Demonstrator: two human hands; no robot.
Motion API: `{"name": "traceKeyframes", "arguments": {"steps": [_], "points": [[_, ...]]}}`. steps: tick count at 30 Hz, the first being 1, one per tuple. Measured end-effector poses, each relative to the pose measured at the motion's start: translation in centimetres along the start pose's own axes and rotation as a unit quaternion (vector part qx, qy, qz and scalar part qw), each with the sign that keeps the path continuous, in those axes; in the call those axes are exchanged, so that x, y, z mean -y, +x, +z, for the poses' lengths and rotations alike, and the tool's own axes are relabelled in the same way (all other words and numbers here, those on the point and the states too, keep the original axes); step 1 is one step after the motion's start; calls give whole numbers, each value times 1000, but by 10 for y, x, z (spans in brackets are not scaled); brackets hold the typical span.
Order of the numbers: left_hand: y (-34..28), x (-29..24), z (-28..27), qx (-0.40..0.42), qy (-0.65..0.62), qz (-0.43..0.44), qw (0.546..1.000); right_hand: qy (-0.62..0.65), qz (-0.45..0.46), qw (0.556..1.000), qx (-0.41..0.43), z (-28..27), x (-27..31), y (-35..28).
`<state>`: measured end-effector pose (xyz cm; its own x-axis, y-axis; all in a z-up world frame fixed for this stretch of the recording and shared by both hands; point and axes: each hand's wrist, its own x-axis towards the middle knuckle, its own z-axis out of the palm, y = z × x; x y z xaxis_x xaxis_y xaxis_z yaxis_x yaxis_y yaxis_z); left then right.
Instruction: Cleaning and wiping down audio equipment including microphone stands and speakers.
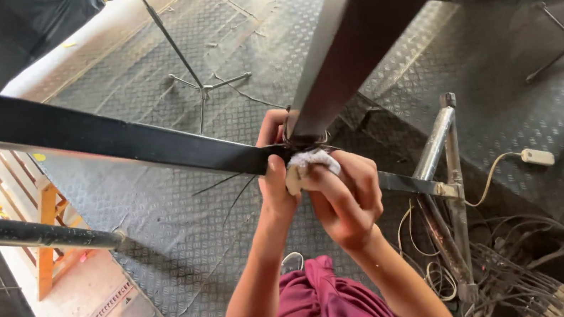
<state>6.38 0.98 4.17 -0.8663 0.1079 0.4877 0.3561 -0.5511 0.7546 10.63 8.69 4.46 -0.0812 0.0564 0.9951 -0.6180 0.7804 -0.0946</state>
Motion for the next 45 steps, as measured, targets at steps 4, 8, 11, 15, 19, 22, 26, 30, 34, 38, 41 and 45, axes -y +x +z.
{"name": "traceKeyframes", "arguments": {"steps": [4,8,11,15,19,22,26,30,34,38,41,45], "points": [[-4,-7,6,-5,13,11,1000,39,17,999,0,-14,3,1],[-13,-5,0,10,0,-2,1000,16,83,994,72,-30,19,2],[-15,6,-6,34,-30,-9,999,-8,144,982,125,-37,24,-5],[-19,11,-6,47,-43,-27,998,-13,142,980,140,-41,22,-5],[-27,10,-7,51,-52,-18,997,-13,140,975,170,-55,21,-14],[-20,2,-12,74,-70,-19,995,-42,169,964,201,-60,22,-12],[-17,0,-15,58,-85,-28,994,-66,133,967,207,-38,41,4],[-14,-1,-23,43,-130,-41,990,-47,132,960,243,-31,50,15],[-11,-13,-26,41,-117,-42,991,-50,173,947,265,-43,43,-7],[-12,-8,-29,76,-140,-50,986,-17,124,965,231,-17,52,8],[-8,-15,-30,83,-120,-46,988,-27,112,963,245,-15,48,18],[-12,-6,-34,70,-133,-58,987,-62,154,943,289,-37,47,8]]}}
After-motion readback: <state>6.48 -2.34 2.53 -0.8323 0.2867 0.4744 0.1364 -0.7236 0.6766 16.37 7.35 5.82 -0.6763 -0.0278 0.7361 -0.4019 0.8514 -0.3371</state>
